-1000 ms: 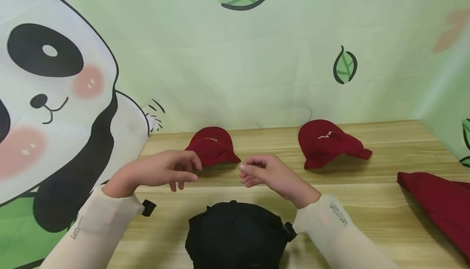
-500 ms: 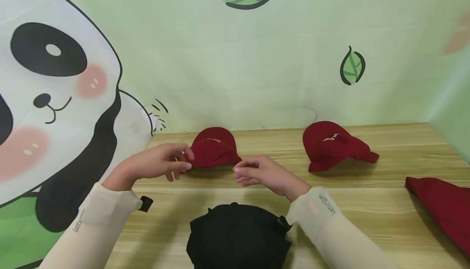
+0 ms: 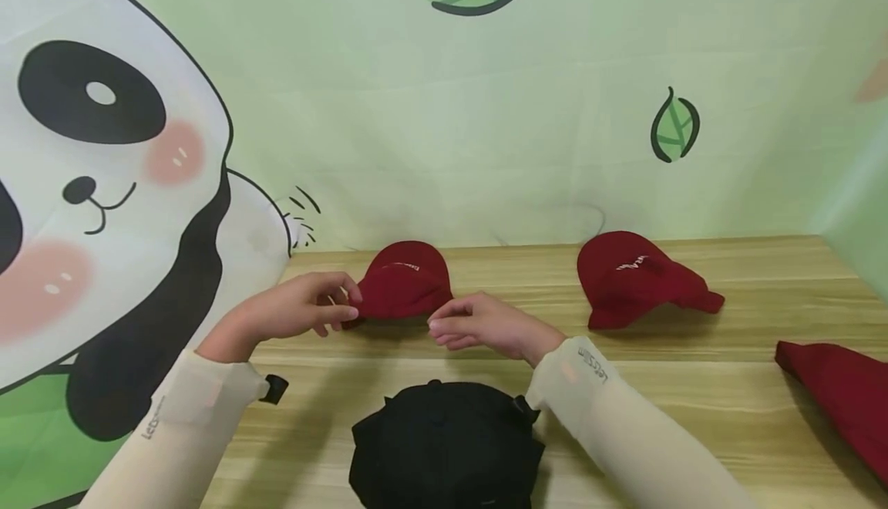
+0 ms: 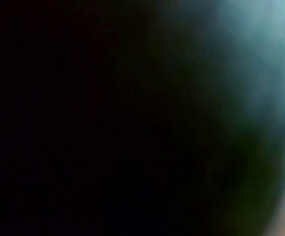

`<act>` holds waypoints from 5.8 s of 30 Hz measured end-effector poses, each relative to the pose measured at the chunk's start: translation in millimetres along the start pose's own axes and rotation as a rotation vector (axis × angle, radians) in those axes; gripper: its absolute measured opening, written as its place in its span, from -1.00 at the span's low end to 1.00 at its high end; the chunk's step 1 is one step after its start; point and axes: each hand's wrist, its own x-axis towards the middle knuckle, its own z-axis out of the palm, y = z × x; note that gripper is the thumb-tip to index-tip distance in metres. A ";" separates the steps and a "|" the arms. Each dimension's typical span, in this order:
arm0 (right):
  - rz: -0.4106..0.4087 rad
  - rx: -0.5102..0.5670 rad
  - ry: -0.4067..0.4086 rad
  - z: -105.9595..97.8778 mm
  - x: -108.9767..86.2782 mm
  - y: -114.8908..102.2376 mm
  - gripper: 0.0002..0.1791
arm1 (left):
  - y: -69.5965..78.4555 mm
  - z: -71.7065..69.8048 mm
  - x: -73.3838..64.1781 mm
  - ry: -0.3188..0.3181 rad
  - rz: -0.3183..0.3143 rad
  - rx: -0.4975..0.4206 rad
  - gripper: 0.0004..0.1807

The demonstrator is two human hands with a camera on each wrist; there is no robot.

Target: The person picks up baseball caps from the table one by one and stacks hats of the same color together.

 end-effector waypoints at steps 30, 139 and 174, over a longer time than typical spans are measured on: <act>0.088 0.189 -0.193 5.3 42.8 34.8 -0.33 | -18.7 7.5 7.0 0.090 -0.010 0.117 -0.79; -0.156 -0.014 0.061 -72.7 -98.7 -121.6 -0.72 | 57.0 47.3 65.9 0.076 0.008 0.113 -0.22; -0.219 -0.487 -0.068 -58.0 -167.4 -181.7 -0.74 | 112.0 49.1 47.4 0.181 0.189 -0.213 -0.57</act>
